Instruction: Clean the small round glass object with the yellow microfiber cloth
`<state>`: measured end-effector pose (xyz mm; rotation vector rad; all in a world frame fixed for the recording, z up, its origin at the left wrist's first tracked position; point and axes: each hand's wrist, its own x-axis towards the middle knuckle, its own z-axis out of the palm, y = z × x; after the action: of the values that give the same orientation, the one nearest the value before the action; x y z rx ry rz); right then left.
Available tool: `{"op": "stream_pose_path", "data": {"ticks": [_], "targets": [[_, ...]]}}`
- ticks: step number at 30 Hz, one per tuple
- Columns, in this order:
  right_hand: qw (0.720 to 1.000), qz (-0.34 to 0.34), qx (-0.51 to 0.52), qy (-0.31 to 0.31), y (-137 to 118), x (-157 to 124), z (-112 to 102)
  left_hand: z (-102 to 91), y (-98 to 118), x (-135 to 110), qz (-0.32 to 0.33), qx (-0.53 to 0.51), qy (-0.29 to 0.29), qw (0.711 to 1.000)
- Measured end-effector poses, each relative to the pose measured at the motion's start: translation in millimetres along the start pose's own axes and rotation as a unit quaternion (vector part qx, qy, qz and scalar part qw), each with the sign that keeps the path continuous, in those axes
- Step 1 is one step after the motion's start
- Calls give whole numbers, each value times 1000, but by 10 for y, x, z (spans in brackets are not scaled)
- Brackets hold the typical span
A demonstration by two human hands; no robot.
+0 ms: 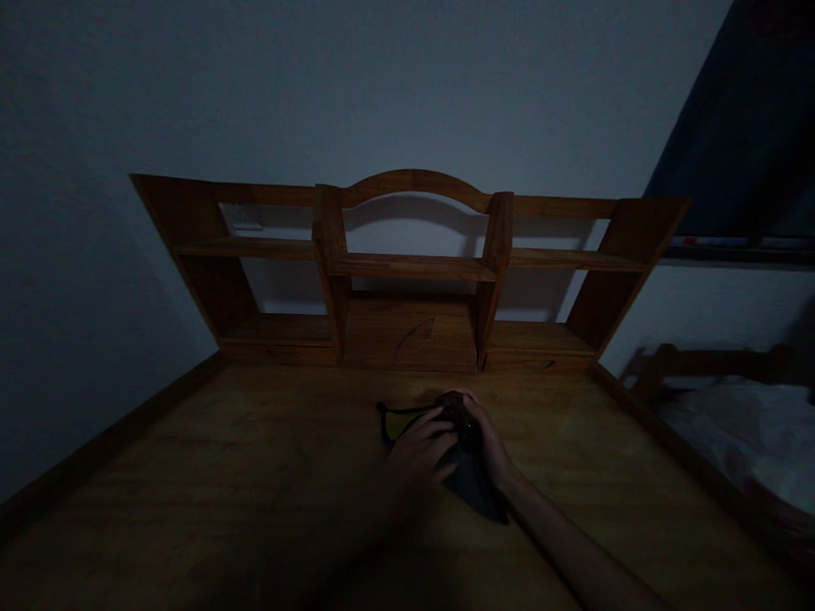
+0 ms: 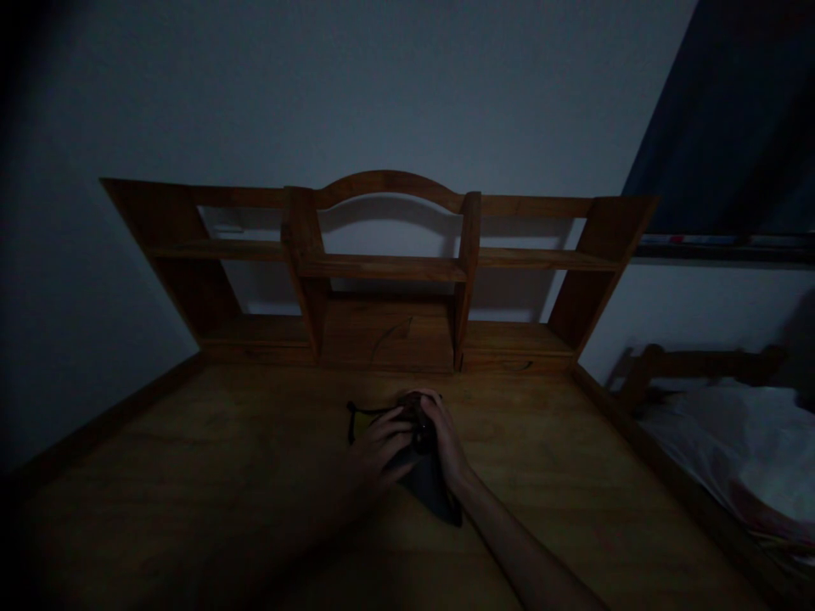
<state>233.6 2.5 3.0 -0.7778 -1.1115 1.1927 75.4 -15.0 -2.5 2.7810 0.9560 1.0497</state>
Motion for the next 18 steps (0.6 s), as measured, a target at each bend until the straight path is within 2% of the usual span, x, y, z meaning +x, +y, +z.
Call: {"op": "stream_pose_path", "data": {"ticks": [7,13,18], "targets": [[1000,-10,11,-18,-72,-10,22,-26,47,36,30,31,-18,999],[1000,10,21,-14,-62,-11,27,-96,150,74,33,73,-12,997],[999,14,24,-21,-97,-34,56,-64,184,19,20,125,-4,992]]}}
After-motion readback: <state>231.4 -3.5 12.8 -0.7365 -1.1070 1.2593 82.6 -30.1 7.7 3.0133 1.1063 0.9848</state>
